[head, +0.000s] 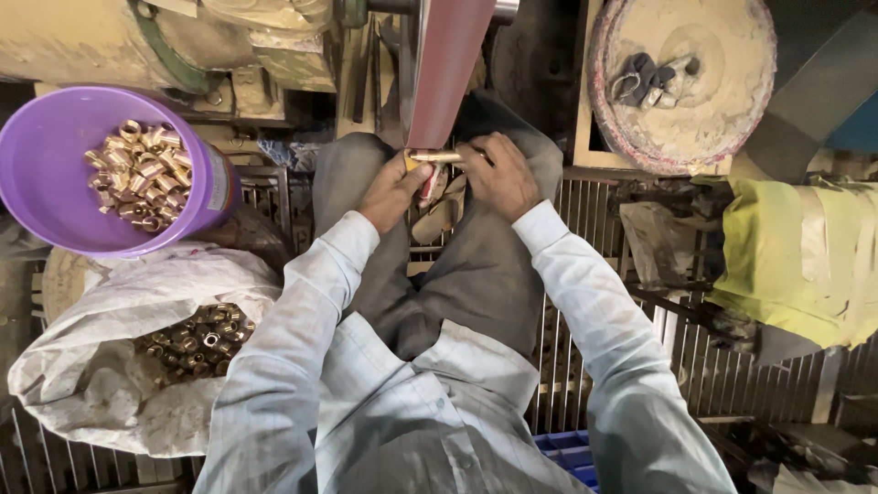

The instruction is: The person sits on the floor and repeatedly picks up small brass-colored metal parts from a white sack. They press each part against a rotating belt sander to polish it, then drop the finished part into a purple bucket. The process is repeated continuously.

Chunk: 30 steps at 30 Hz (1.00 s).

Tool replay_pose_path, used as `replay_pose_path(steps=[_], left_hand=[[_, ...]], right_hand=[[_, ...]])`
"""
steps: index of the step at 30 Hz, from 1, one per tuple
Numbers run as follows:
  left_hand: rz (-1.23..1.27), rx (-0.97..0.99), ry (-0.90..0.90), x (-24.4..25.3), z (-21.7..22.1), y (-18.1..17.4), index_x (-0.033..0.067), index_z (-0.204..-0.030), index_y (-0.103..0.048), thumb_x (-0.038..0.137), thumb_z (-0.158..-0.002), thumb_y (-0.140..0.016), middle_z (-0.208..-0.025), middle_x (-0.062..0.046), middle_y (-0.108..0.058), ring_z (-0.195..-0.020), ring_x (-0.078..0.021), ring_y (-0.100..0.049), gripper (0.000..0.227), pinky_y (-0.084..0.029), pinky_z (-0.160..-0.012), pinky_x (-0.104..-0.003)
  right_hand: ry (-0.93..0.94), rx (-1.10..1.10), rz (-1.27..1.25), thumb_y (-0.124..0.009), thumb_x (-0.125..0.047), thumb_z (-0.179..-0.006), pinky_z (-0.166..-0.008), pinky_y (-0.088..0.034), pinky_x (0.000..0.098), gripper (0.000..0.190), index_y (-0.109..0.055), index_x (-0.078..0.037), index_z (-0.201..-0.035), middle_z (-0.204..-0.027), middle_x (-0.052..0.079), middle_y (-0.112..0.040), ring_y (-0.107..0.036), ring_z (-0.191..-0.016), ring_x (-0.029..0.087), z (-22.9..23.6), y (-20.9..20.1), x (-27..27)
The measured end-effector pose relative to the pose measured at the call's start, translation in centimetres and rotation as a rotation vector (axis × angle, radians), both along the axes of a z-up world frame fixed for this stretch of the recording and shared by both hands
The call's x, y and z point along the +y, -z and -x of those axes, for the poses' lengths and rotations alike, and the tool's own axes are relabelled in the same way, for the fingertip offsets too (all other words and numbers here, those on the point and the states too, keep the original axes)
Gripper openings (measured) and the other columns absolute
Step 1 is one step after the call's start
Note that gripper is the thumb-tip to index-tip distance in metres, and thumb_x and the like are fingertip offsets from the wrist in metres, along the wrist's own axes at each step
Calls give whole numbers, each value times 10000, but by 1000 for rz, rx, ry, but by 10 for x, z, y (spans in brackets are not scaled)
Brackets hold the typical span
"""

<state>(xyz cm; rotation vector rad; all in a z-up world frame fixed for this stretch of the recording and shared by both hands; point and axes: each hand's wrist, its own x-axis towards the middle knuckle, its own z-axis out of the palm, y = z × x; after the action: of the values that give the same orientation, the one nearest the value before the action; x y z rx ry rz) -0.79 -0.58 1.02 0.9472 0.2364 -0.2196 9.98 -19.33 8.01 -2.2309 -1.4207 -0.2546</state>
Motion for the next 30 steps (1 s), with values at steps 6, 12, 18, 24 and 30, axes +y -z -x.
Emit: replay_pose_path(steps=[6,12,18,24,30], left_hand=[[-20,-5,16,0,-4,-4,40,-1193,-564,90,-1106,-464,-882,-25,-583,-700,-93,-513,142,-471,-610,-266],[-37,53,-11,-4,-6,9,43,-1172,-566,96,-1095,-480,-886,-17,-603,-700,-92,-524,127,-469,-607,-267],[-205,-11,-68,-7,-6,24,37,-1253,-599,120,-1102,-522,-988,7,-637,-858,-62,-562,189,-507,-769,-238],[-117,-1,7,0,5,23,70,-1301,-570,176,-1075,-519,-1040,28,-650,-927,-62,-596,255,-538,-798,-247],[-49,-112,-27,-3,5,20,41,-1260,-581,144,-1118,-532,-987,-17,-635,-833,-105,-575,182,-517,-716,-275]], right_hand=[[-18,300,37,-743,-97,-929,-800,-567,405,263,-708,-30,-1181,-1010,127,-661,-677,-919,317,-11,13,-7],[-13,664,71,-728,-213,-982,-639,-527,352,206,-764,-43,-1092,-822,105,-704,-690,-690,249,-37,43,-15],[292,1768,170,-741,-309,-1072,-470,-281,327,400,-647,56,-937,-692,16,-574,-392,-522,121,-66,56,-14],[-114,748,25,-802,-261,-931,-676,-534,328,271,-726,-37,-1063,-856,75,-705,-692,-753,183,-27,18,-14],[-9,97,-43,-791,-153,-934,-833,-553,418,232,-714,-51,-1128,-1019,119,-665,-660,-927,319,1,2,-4]])
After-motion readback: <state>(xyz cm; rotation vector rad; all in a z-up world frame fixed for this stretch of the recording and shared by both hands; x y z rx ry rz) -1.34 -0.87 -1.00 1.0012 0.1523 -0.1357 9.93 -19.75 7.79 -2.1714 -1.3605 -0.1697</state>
